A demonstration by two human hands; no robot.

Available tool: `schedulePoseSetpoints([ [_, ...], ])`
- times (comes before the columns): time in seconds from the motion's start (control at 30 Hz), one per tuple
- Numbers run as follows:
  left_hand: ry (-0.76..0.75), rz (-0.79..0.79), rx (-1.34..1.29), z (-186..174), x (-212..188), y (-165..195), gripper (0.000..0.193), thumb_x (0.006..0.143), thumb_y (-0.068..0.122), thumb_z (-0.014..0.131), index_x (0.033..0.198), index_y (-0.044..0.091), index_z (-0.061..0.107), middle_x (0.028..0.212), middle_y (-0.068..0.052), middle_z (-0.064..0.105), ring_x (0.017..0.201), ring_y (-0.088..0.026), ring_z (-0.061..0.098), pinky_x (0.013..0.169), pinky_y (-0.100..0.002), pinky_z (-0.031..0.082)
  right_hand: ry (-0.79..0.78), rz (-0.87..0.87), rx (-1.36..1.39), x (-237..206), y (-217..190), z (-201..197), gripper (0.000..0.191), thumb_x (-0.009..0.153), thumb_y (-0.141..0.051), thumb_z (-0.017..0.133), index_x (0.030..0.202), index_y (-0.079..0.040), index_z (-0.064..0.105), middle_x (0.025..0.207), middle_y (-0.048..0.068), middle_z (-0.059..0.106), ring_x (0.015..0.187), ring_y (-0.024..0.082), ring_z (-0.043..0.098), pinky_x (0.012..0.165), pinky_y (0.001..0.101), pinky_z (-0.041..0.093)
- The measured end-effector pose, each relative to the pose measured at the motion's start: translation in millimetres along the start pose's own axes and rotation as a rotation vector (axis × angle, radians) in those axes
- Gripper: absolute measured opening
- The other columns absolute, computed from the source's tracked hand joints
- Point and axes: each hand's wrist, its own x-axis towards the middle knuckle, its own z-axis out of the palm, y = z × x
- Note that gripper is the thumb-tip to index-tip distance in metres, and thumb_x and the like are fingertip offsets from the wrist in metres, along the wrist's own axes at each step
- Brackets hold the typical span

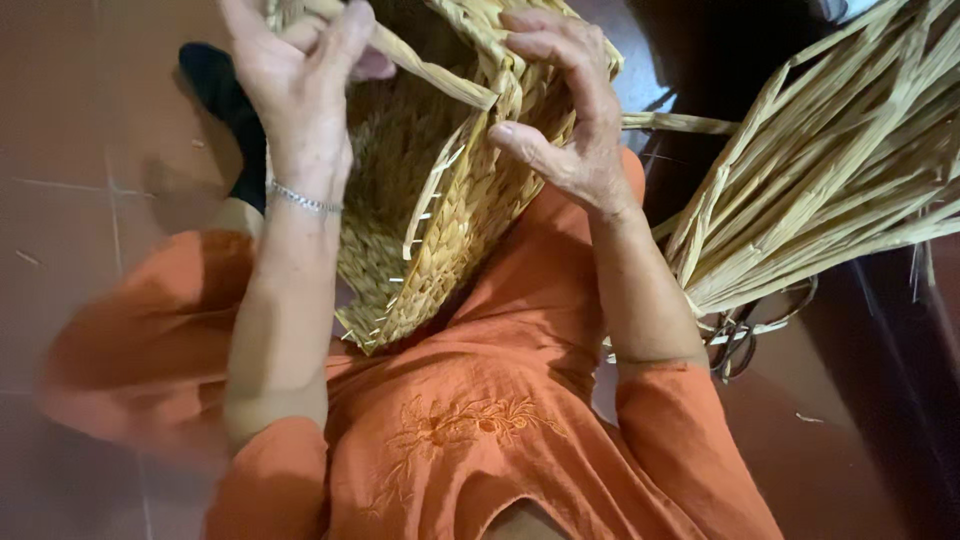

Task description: The person sits on the floor with a woven basket on their lap and weaves a flat wooden strip around the basket's rim, tucking and pressing the strip along the edge. They use scissors to trim protruding ends and continue folding the strip around the rim.

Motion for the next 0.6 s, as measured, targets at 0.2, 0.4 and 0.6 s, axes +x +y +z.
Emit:
schedulePoseSetpoints([
  [0.2,-0.169,0.216,0.596,-12,12,12,0.018,0.107,-0.004,0.073,0.116,-0.002,0.058,0.092,-0.013,0.074,0.076,-0.021,0.069,0.068,-0.034,0.057,0.098,0.010,-0.018,4,-5,13,0.054,0.092,-0.026,0.084,0.137,-0.010,0.059,0.145,0.009,0.060,0.131,0.023,0.054,0.112,0.0376,0.045],
  [0.4,-0.258,0.642,1.244,-17,5,45,0.030,0.085,0.005,0.082,0.106,-0.007,0.066,0.102,-0.015,0.067,0.099,-0.028,0.064,0.085,-0.042,0.053,0.116,-0.010,-0.067,0,-6,14,0.057,0.091,-0.026,0.083,0.139,-0.011,0.056,0.144,0.009,0.059,0.133,0.023,0.054,0.117,0.0391,0.041],
  [0.6,-0.184,0.284,0.860,-15,-1,45,0.013,0.115,0.009,0.060,0.120,-0.002,0.066,0.105,-0.015,0.071,0.096,-0.028,0.068,0.085,-0.044,0.057,0.061,0.003,-0.042,-3,-8,8,0.062,0.093,-0.027,0.088,0.142,-0.009,0.054,0.145,0.010,0.056,0.137,0.025,0.051,0.121,0.0407,0.039],
])
